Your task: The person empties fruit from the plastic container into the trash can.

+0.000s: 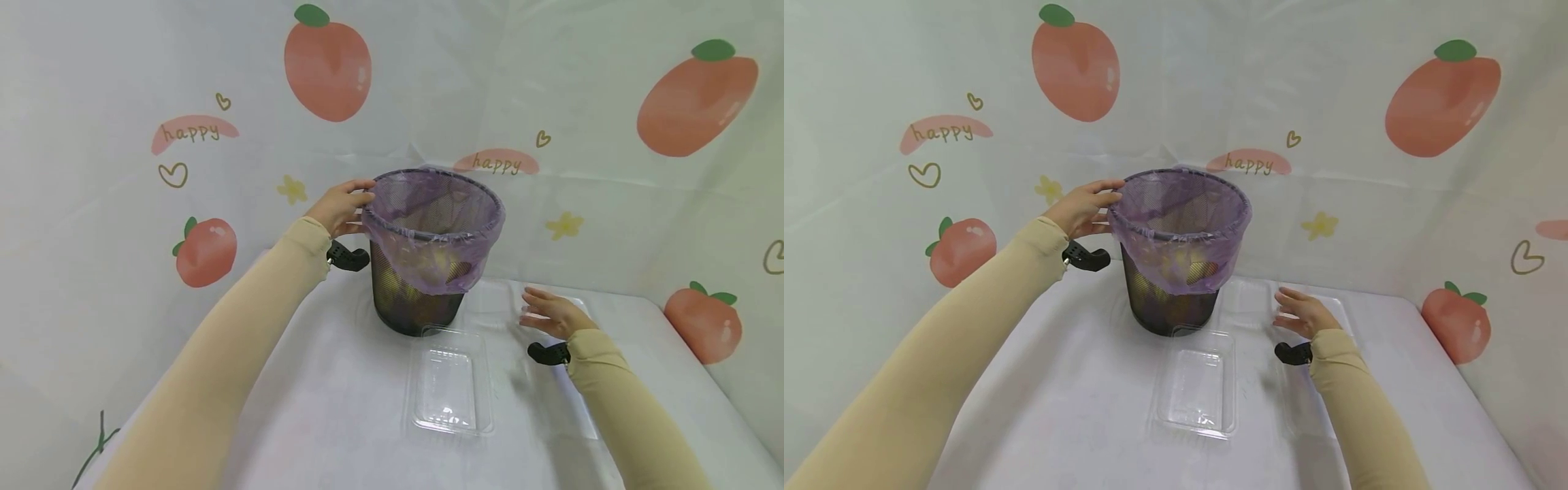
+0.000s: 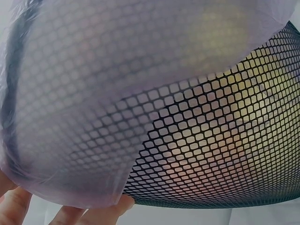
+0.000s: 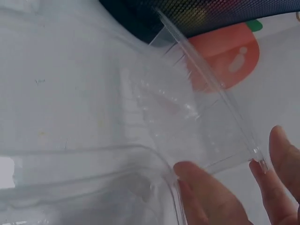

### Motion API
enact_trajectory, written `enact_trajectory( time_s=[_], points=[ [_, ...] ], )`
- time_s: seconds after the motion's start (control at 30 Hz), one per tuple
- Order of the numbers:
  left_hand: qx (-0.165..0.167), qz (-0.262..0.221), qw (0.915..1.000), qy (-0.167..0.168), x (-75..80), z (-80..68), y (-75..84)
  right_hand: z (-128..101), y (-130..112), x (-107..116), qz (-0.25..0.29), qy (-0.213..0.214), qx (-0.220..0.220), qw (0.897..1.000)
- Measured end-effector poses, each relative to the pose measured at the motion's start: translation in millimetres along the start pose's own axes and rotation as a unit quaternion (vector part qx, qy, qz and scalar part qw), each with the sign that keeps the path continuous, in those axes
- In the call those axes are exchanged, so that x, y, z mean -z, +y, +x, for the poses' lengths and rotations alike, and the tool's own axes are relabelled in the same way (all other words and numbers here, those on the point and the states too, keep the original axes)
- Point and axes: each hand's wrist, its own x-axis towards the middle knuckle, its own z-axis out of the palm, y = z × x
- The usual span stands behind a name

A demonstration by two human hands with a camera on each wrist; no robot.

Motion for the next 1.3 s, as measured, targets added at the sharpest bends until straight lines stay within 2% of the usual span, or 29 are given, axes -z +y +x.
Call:
enact_trajectory(
  time_s=[0.17,0.37,0.47,0.73,0.97,1.3],
  points=[
    [-0.004,-0.001,1.0,0.005,-1.0,1.1,-0.5,0,2,6,0.025,0.01,0.006,1.0],
    [-0.01,0.003,0.9999,0.01,1.5,13.0,-6.6,3,2,10,0.039,0.023,-0.006,0.999],
    [-0.012,0.003,0.9999,0.012,2.6,17.8,-8.9,3,2,11,0.03,0.021,-0.01,0.999],
    [-0.013,0.007,0.9998,0.014,2.8,18.1,-9.3,3,1,7,-0.004,0.063,-0.034,0.997],
    [-0.011,0.001,0.9999,0.01,3.0,15.2,-8.2,4,3,4,-0.005,0.069,-0.04,0.997],
    [-0.007,-0.006,0.9998,0.015,3.2,19.7,-9.2,7,3,5,-0.008,0.072,-0.057,0.996]
  ],
)
